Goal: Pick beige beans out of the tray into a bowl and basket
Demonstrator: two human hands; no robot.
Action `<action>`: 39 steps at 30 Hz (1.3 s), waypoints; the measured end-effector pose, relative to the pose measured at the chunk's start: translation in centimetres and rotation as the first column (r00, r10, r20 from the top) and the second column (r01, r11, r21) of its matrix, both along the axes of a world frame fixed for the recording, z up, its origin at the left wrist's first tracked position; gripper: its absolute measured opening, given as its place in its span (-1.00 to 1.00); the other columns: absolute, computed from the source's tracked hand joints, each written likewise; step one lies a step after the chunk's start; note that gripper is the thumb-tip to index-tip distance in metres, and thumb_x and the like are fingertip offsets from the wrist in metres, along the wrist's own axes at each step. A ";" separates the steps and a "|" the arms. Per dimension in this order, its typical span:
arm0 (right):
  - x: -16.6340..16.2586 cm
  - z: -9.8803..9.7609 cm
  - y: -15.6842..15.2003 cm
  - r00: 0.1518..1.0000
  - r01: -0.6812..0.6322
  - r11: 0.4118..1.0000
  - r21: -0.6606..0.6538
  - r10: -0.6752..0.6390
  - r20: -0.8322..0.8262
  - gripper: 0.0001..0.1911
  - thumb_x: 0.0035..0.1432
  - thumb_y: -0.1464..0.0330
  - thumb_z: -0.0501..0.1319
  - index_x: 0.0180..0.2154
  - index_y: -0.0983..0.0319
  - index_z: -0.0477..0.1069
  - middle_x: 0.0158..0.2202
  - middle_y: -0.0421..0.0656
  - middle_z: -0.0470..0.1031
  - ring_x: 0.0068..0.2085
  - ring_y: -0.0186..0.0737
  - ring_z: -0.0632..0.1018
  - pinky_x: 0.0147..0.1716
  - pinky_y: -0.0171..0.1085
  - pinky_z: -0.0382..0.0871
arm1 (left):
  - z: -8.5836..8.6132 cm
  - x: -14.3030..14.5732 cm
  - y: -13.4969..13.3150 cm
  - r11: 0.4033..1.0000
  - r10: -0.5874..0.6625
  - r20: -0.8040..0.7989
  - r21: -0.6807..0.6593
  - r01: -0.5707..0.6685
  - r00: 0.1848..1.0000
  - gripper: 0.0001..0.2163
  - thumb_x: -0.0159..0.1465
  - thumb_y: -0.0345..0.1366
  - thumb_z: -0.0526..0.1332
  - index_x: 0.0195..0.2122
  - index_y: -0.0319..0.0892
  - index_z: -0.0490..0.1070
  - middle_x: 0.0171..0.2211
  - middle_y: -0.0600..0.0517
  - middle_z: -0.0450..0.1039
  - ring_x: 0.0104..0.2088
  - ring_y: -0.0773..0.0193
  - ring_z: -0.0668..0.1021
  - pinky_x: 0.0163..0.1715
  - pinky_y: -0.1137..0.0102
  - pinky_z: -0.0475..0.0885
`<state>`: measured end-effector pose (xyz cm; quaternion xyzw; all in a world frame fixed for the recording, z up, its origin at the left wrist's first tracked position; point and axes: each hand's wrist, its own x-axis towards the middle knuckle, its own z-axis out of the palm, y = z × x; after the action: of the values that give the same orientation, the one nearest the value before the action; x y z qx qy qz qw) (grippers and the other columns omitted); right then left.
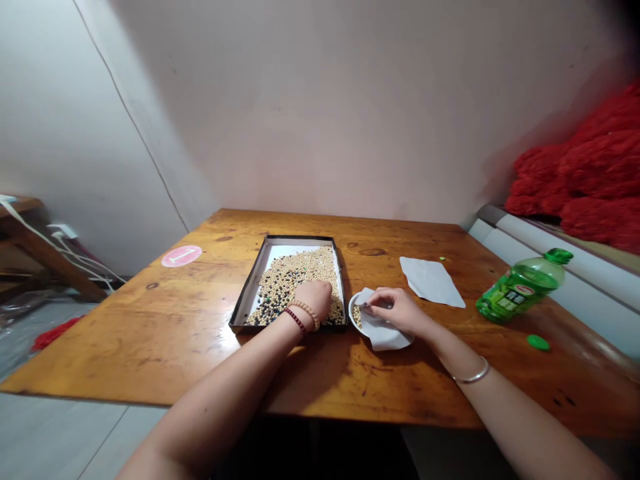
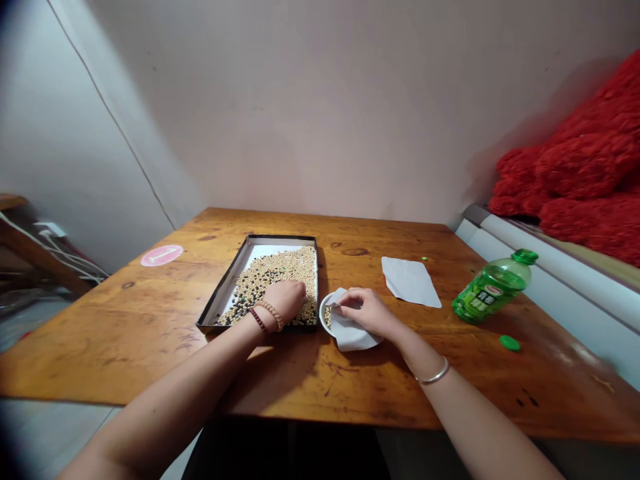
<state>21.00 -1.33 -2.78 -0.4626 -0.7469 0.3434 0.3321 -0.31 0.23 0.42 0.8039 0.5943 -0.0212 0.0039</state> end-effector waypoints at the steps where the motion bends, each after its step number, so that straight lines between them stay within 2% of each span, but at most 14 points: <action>1: 0.0 0.0 0.0 1.000 0.004 1.000 0.008 -0.004 0.002 -0.82 0.01 0.27 0.30 -0.43 0.27 0.55 -0.40 -0.12 0.53 -0.36 -0.23 0.49 -0.34 -0.30 0.30 | 0.1 0.0 0.0 1.000 -0.002 0.000 -0.005 0.002 1.000 -0.74 0.28 -0.26 0.06 -0.26 -0.29 0.50 -0.29 -0.21 0.51 -0.24 0.05 0.57 -0.26 0.24 0.47; 4: 0.2 0.0 0.1 1.000 0.001 1.000 0.026 -0.002 0.015 -0.80 0.02 0.25 0.30 -0.46 0.26 0.55 -0.41 -0.12 0.52 -0.37 -0.23 0.49 -0.36 -0.30 0.29 | 0.4 -0.1 -0.2 1.000 -0.015 0.000 -0.018 0.015 1.000 -0.74 0.27 -0.28 0.06 -0.26 -0.28 0.50 -0.28 -0.21 0.51 -0.24 0.06 0.57 -0.27 0.25 0.47; 11: 0.3 0.3 0.1 0.999 -0.011 1.000 0.027 0.010 0.037 -0.74 0.08 0.20 0.25 -0.36 0.25 0.58 -0.36 -0.09 0.57 -0.33 -0.18 0.52 -0.33 -0.28 0.32 | 1.2 0.0 -0.4 0.997 -0.047 -0.012 -0.059 0.046 0.999 -0.79 0.23 -0.33 0.09 -0.26 -0.24 0.52 -0.25 -0.19 0.52 -0.25 0.10 0.57 -0.26 0.28 0.46; 16: 0.4 -0.2 0.4 0.999 0.044 0.999 0.004 -0.044 0.010 -0.73 0.14 0.22 0.18 -0.29 0.27 0.55 -0.28 -0.06 0.59 -0.26 -0.13 0.55 -0.26 -0.23 0.35 | 1.1 0.0 -0.5 0.996 -0.067 -0.025 -0.063 0.065 0.997 -0.78 0.25 -0.32 0.08 -0.27 -0.25 0.51 -0.27 -0.19 0.52 -0.25 0.09 0.57 -0.26 0.27 0.47; 21: 0.6 -0.4 0.6 1.000 0.028 1.000 -0.009 -0.028 -0.004 -0.70 0.16 0.20 0.15 -0.28 0.28 0.52 -0.28 -0.05 0.58 -0.25 -0.12 0.55 -0.25 -0.22 0.37 | 0.8 -0.1 -0.6 0.993 -0.104 -0.045 -0.057 0.101 0.994 -0.74 0.28 -0.31 0.04 -0.24 -0.27 0.51 -0.27 -0.21 0.51 -0.21 0.08 0.56 -0.23 0.25 0.47; 26: 0.5 -0.2 0.5 0.999 0.032 0.999 -0.019 -0.032 -0.006 -0.70 0.14 0.19 0.16 -0.28 0.28 0.52 -0.26 -0.05 0.59 -0.23 -0.11 0.55 -0.23 -0.21 0.38 | 0.8 0.1 -0.9 0.994 -0.107 -0.064 -0.012 0.107 0.992 -0.73 0.29 -0.36 0.02 -0.19 -0.32 0.50 -0.21 -0.25 0.50 -0.17 0.04 0.55 -0.22 0.23 0.47; 33: 0.3 0.1 0.3 0.999 0.052 0.998 -0.030 -0.052 -0.003 -0.68 0.12 0.18 0.17 -0.28 0.28 0.52 -0.28 -0.04 0.59 -0.25 -0.12 0.55 -0.24 -0.21 0.38 | 0.7 0.4 -1.0 0.994 -0.097 -0.070 0.037 0.099 0.993 -0.74 0.28 -0.34 0.05 -0.26 -0.34 0.52 -0.25 -0.23 0.51 -0.20 0.00 0.55 -0.28 0.22 0.48; 39: 0.3 0.1 0.4 0.996 0.079 0.996 -0.035 -0.080 -0.035 -0.66 0.10 0.15 0.18 -0.30 0.29 0.52 -0.27 -0.04 0.59 -0.25 -0.11 0.55 -0.24 -0.20 0.40 | 0.8 0.5 -1.0 0.988 -0.057 0.006 0.145 0.056 0.998 -0.77 0.29 -0.37 0.03 -0.24 -0.29 0.48 -0.25 -0.18 0.49 -0.19 0.10 0.52 -0.24 0.30 0.44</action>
<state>21.30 -0.89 -2.72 -0.4912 -0.7159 0.3505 0.3512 0.21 -0.75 1.19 0.8187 0.5712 0.0261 -0.0523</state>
